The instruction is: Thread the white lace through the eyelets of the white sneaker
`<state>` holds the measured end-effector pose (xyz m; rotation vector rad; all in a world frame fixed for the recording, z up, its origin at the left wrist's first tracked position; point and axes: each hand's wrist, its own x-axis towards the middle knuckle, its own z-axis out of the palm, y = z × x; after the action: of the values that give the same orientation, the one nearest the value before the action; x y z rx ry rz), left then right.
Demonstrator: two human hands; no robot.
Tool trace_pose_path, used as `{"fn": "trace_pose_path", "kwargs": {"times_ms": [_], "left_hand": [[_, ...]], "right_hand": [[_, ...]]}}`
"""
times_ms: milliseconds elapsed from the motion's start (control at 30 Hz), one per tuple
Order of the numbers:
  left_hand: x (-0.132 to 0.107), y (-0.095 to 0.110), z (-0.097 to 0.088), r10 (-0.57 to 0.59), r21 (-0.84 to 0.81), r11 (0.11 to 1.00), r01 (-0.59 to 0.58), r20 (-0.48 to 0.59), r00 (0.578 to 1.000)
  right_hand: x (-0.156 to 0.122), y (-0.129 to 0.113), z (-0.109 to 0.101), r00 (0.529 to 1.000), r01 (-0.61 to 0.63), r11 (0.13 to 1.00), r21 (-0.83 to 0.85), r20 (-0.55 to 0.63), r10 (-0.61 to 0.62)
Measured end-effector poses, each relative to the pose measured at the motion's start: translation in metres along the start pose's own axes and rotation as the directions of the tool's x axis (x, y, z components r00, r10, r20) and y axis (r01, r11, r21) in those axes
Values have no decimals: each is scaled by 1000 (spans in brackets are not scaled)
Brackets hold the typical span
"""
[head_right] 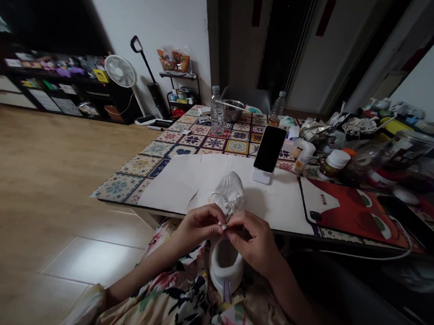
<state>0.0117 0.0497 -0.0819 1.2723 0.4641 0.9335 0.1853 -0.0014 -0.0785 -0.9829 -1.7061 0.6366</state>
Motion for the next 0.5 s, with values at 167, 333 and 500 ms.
{"fn": "trace_pose_path", "kwargs": {"times_ms": [167,333,500], "left_hand": [[-4,2,3,31,149,989,-22,-62,998],[-5,-1,2,55,208,977,-48,-31,998],[-4,-2,1,47,182,983,-31,-81,996]], "right_hand": [[2,-4,-1,1000,15,999,-34,-10,-16],[-1,4,9,983,-52,995,81,-169,65],[-1,6,7,981,-55,998,25,-184,59]]}}
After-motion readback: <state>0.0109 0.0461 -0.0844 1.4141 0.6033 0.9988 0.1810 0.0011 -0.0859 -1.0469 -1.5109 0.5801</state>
